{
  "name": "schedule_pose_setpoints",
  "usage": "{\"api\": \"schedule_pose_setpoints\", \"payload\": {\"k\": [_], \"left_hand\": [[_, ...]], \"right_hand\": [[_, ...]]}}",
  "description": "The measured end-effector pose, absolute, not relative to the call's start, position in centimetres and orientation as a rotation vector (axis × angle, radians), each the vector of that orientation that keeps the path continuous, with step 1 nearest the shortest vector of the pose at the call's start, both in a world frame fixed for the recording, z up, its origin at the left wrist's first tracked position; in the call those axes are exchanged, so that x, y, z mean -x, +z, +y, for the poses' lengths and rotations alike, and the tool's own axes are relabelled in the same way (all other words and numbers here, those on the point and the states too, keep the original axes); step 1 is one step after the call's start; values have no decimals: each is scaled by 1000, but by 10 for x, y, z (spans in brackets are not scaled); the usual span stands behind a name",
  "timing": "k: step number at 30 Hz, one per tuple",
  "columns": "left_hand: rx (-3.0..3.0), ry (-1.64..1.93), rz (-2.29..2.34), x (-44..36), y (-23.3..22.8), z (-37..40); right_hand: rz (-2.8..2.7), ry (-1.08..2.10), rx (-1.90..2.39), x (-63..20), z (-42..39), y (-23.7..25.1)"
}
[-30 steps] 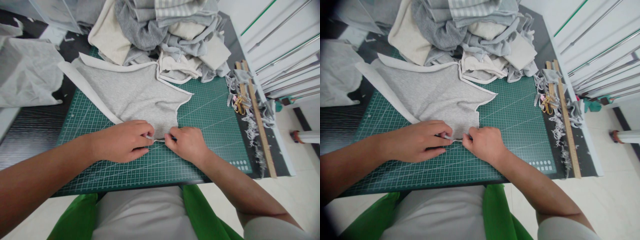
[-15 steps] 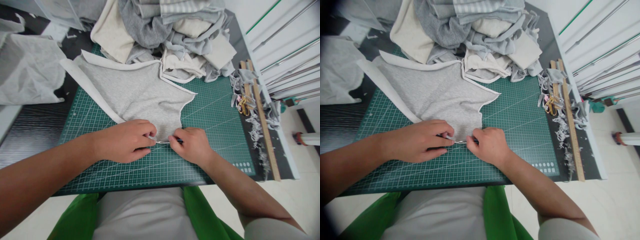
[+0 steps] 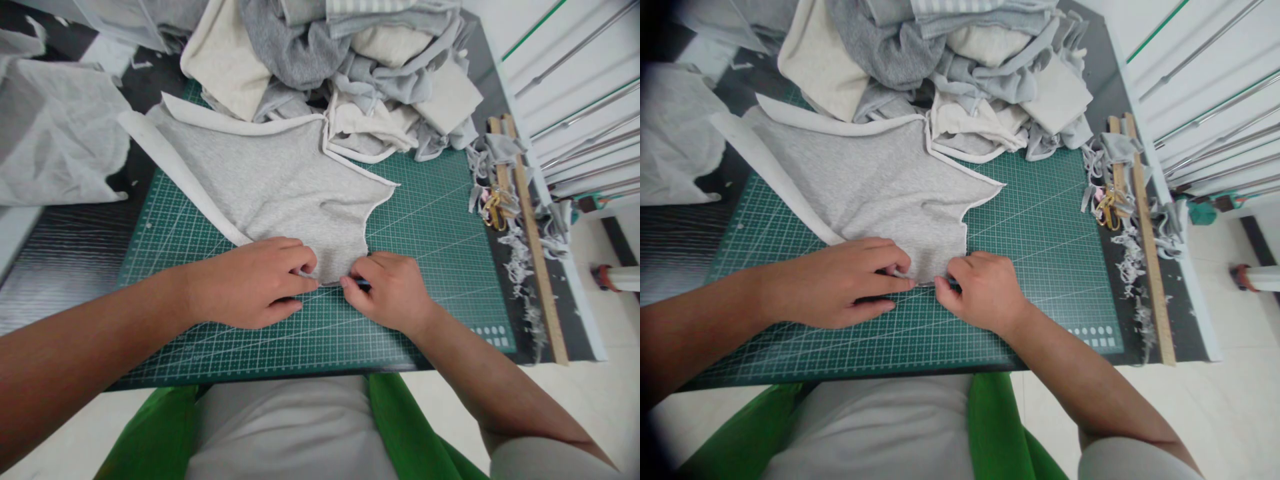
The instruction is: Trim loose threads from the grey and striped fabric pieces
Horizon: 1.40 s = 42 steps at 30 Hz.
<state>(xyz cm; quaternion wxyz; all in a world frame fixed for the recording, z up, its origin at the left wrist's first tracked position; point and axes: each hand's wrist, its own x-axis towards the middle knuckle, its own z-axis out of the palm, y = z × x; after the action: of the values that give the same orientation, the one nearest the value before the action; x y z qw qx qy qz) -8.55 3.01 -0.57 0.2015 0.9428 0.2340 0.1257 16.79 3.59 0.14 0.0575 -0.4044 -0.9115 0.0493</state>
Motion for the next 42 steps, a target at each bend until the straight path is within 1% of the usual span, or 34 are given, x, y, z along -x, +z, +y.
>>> {"api": "schedule_pose_setpoints", "payload": {"k": [12,25,42], "left_hand": [[-2684,284,636,85,-5,30],[-2681,311,647,85,-3,29],[-2740,215,647,85,-2,29]], "right_hand": [[-2756,218,1229,-168,38,2],[-2733,222,1509,-155,39,9],[-2735,304,1532,-156,42,11]]}}
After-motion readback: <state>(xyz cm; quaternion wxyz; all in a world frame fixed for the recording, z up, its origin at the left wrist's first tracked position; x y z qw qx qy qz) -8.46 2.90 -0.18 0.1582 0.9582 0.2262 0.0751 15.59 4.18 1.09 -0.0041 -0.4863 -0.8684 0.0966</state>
